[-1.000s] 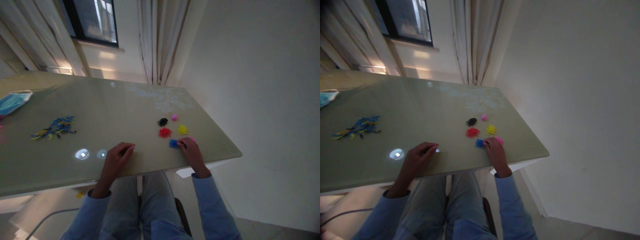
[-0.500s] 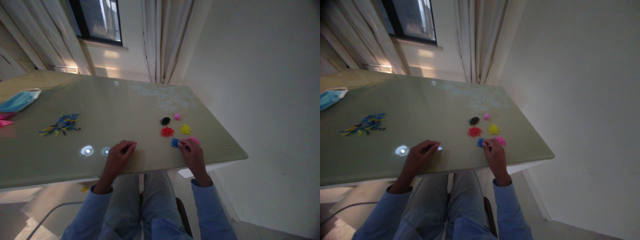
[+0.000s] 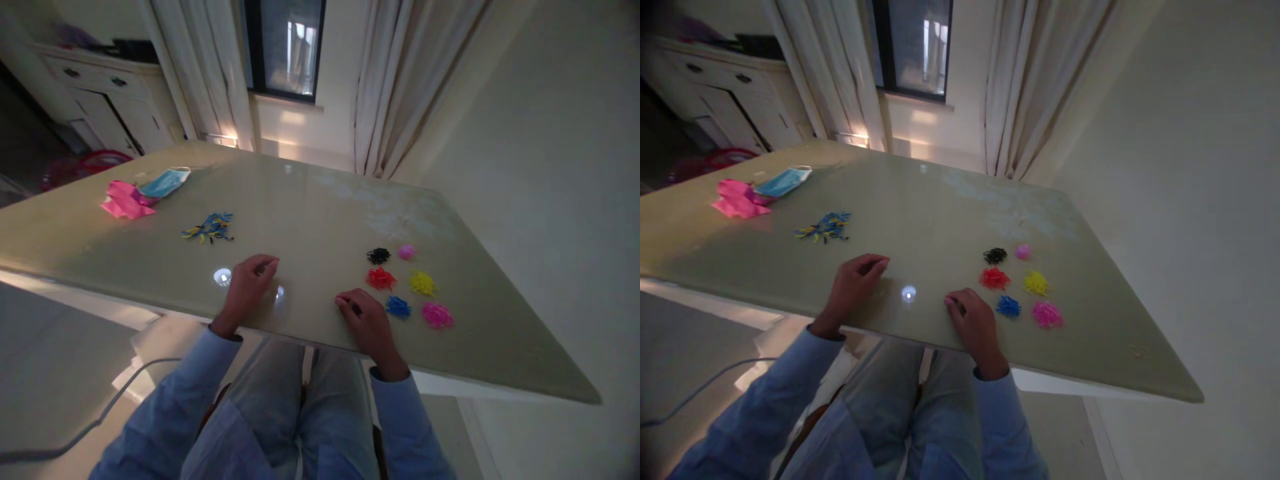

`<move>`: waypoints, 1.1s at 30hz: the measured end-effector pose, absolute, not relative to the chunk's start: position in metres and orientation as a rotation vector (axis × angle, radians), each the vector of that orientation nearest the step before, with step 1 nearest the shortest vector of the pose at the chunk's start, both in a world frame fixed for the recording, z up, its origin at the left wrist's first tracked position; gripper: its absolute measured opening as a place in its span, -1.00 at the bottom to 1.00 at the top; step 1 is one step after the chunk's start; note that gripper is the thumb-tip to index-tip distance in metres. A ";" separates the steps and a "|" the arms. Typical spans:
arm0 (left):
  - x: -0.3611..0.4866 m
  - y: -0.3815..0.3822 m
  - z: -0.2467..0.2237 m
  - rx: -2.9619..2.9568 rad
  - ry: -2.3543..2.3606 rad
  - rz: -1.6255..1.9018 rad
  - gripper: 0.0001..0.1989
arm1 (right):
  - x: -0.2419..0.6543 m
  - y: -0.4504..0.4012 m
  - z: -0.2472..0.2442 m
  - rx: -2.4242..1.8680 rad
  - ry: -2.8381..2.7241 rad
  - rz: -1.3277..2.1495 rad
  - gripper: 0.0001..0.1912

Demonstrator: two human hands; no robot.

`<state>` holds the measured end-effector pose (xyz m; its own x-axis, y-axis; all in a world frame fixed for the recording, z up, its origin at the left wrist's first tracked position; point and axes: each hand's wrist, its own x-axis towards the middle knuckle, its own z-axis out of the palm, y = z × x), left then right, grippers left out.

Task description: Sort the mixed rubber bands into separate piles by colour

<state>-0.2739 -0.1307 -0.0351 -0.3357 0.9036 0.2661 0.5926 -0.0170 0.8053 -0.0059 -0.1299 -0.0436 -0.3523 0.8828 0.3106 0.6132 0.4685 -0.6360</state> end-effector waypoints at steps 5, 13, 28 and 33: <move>-0.358 -0.107 -0.017 1.732 2.546 0.898 -0.61 | 0.003 -0.132 -0.042 -1.139 -2.057 0.647 -0.77; -0.431 -0.066 -0.014 1.801 2.657 0.296 -0.52 | 0.004 -0.130 -0.043 -1.154 -2.024 0.689 -0.72; -0.433 -0.050 -0.005 1.715 2.596 0.178 -0.59 | 0.005 -0.129 -0.043 -1.220 -1.990 0.697 -0.69; -0.439 -0.044 -0.005 1.729 2.576 0.172 -0.60 | 0.005 -0.130 -0.045 -1.226 -1.973 0.696 -0.69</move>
